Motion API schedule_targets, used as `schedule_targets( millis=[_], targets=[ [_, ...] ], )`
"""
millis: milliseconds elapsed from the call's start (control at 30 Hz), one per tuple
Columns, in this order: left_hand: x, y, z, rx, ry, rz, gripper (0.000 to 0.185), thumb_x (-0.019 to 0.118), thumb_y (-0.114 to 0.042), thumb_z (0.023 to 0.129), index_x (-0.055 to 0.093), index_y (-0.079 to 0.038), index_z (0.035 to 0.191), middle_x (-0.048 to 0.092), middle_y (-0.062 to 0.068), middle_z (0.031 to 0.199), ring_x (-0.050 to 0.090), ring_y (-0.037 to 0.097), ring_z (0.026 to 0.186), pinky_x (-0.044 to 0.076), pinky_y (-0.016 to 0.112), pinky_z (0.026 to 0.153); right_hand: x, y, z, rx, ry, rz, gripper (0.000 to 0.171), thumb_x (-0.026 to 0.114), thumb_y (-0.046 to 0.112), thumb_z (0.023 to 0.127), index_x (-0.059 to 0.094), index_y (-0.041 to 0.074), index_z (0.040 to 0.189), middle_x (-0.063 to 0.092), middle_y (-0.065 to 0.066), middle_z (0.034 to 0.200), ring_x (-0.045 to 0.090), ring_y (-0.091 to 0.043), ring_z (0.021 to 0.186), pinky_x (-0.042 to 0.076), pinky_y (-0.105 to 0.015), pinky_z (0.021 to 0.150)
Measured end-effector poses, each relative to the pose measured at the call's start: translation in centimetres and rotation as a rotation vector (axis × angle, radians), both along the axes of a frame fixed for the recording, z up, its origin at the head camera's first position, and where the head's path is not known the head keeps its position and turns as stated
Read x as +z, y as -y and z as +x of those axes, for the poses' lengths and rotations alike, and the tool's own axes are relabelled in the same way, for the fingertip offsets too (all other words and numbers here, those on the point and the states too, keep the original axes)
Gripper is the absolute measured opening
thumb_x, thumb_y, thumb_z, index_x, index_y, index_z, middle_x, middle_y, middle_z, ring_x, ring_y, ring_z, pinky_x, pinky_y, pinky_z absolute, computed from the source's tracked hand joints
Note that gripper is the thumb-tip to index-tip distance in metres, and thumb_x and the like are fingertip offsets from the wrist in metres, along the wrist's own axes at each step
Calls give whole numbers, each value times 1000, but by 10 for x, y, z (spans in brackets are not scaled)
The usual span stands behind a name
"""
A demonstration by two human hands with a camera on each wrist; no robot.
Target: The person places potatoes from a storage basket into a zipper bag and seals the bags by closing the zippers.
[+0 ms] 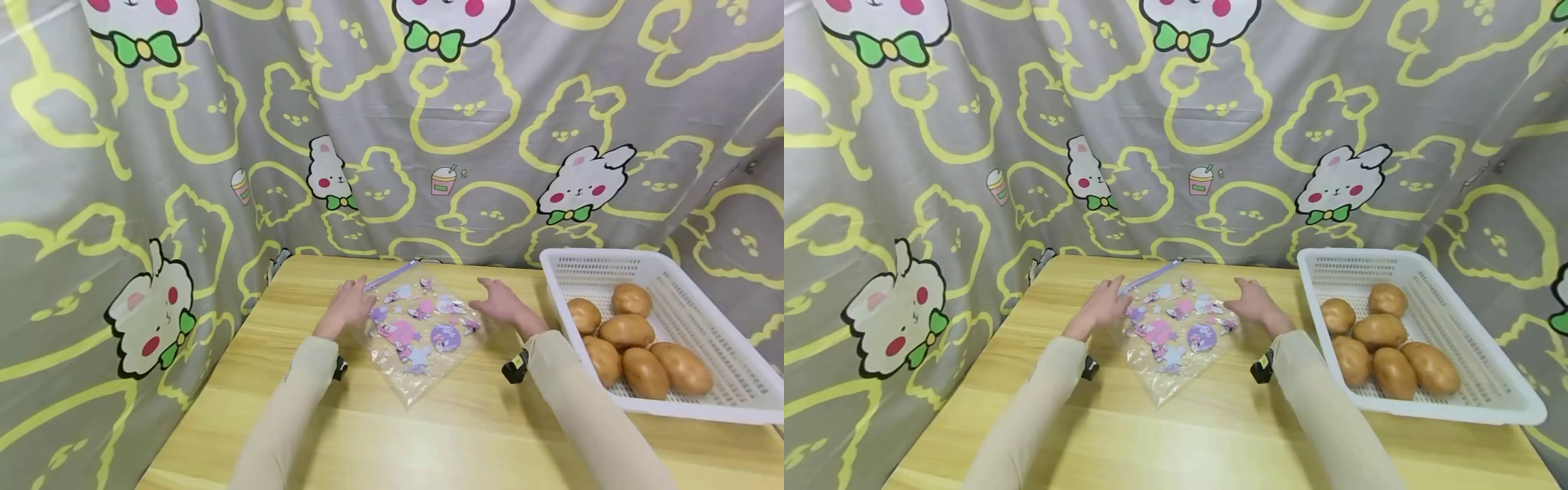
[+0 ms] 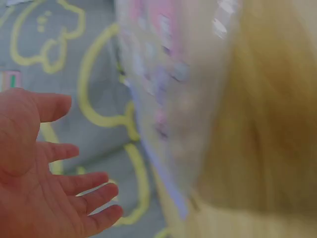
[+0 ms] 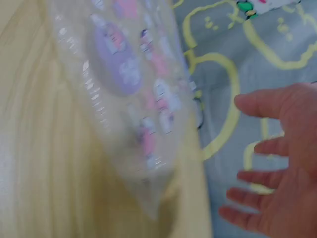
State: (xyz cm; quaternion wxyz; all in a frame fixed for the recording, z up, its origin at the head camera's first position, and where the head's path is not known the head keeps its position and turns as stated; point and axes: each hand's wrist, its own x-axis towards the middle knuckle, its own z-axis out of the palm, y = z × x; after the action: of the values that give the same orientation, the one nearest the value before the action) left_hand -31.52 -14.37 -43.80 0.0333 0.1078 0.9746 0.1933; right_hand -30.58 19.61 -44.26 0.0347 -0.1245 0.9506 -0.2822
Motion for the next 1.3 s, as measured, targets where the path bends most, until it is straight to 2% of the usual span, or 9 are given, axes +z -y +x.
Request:
schedule_targets(
  millis=[200,533,600,700,767,867,967,1167,1300],
  targets=[
    [-15,18,-11,64,68,47,61,48,-29,97,24,-6,148,33,26,140,32,42,128,30,58,103,-23,-3,-9,0,60,-38,70,63,18,87,29,-13,140,37,-39,133,35,-51,123,26,-57,105],
    [-34,34,-23,114,131,151,62,51,-23,94,26,-6,148,32,29,142,29,45,129,33,60,98,-43,-6,-13,-41,143,-92,74,65,15,85,26,-7,143,38,-37,134,45,-47,118,32,-57,102],
    [-38,36,-25,122,149,181,64,52,-22,94,24,-5,148,33,28,142,39,43,122,40,54,93,-45,-6,-13,-38,134,-95,75,67,15,84,26,-7,143,42,-36,132,47,-47,116,33,-56,101],
    [-42,37,-30,122,153,208,64,54,-19,93,24,-4,148,39,27,140,53,35,97,50,42,75,-47,-6,-13,-36,117,-92,78,70,16,81,28,-6,143,48,-31,129,48,-44,116,34,-54,101],
    [-43,37,-33,121,155,225,65,55,-18,93,24,-4,148,41,26,137,52,27,78,49,33,59,-49,-6,-14,-29,115,-90,79,71,16,80,29,-6,143,50,-29,127,50,-42,114,36,-52,101],
    [-42,36,-35,114,150,227,64,56,-17,92,25,-4,147,45,25,135,51,21,70,46,27,52,-49,-5,-13,-21,114,-94,79,73,15,79,30,-5,143,52,-27,125,50,-40,113,36,-52,101],
    [-40,35,-34,107,145,219,63,57,-16,91,29,-4,146,47,24,132,54,23,74,47,28,57,-50,-3,-13,-2,88,-83,78,74,12,77,33,-7,141,55,-27,121,52,-39,110,37,-52,99],
    [-40,32,-33,127,131,213,56,60,-12,87,40,3,138,53,24,123,54,33,99,48,43,84,-58,-1,-14,-20,65,-84,73,72,2,72,39,-7,137,58,-20,107,55,-31,96,44,-48,92],
    [-38,30,-30,161,147,287,44,60,-4,83,52,4,126,58,22,111,56,32,94,49,42,84,-60,-1,-13,-21,31,-101,65,63,-3,74,41,-7,135,57,-19,101,54,-29,91,45,-46,88]
  ],
)
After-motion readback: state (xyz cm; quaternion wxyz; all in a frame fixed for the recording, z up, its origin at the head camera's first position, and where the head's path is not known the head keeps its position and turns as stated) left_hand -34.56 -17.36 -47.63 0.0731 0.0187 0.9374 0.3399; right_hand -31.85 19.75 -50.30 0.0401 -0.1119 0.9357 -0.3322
